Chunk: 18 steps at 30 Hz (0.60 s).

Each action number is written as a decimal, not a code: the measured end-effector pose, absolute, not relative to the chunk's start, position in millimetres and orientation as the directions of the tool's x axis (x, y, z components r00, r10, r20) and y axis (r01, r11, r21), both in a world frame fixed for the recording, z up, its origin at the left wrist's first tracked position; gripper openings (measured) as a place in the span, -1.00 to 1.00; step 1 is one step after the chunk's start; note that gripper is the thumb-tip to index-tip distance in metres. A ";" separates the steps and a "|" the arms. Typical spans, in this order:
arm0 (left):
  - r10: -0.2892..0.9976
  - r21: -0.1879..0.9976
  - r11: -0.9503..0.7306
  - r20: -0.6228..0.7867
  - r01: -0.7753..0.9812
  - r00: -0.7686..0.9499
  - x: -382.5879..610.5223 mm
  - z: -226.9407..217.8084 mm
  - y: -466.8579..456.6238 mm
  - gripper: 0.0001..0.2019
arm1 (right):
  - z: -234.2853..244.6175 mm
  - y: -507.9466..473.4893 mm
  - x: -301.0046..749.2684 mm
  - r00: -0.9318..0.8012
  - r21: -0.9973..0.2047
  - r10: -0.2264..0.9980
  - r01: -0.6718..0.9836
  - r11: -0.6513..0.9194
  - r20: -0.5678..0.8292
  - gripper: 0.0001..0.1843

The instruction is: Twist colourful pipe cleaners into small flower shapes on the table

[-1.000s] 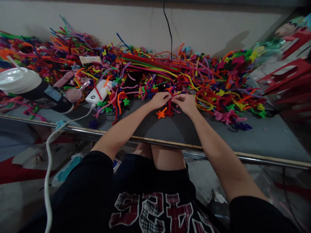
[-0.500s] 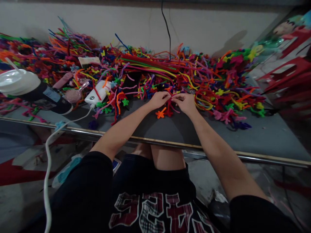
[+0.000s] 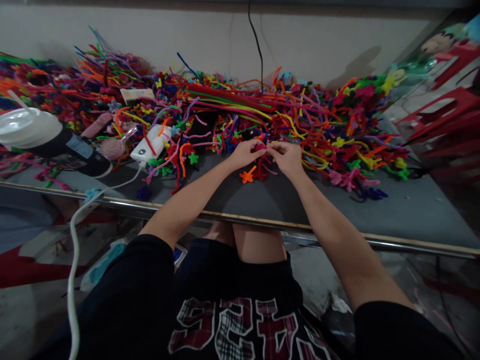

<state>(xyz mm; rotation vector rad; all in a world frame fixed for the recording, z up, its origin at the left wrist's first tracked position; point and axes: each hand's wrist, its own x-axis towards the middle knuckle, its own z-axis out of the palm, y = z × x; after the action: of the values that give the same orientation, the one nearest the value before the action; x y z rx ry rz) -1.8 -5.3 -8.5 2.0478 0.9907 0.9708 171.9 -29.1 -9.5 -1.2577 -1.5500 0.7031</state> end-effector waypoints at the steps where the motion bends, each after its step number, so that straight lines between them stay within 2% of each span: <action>1: 0.835 0.812 -0.493 0.342 0.312 0.432 -1.5 -9.9 -4.9 -0.81 | -10.1 -28.5 172.3 0.032 -0.881 0.943 0.369 0.297 0.331 -0.76; 13: 0.925 0.935 -0.309 0.253 0.174 0.285 1.2 -11.5 -1.0 -0.79 | -5.3 -31.2 173.9 -0.008 -0.891 0.941 0.318 0.323 0.338 -0.63; 18: 0.908 0.917 -0.347 0.276 0.196 0.316 -1.6 -9.9 -1.3 -0.77 | -4.1 -30.8 173.3 0.004 -0.883 0.938 0.338 0.325 0.346 -0.52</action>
<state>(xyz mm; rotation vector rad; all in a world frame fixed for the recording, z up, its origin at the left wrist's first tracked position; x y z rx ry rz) -1.6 -1.3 -9.9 1.7564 0.9937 1.0848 173.3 -30.8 -4.1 -1.2048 -1.5449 0.7201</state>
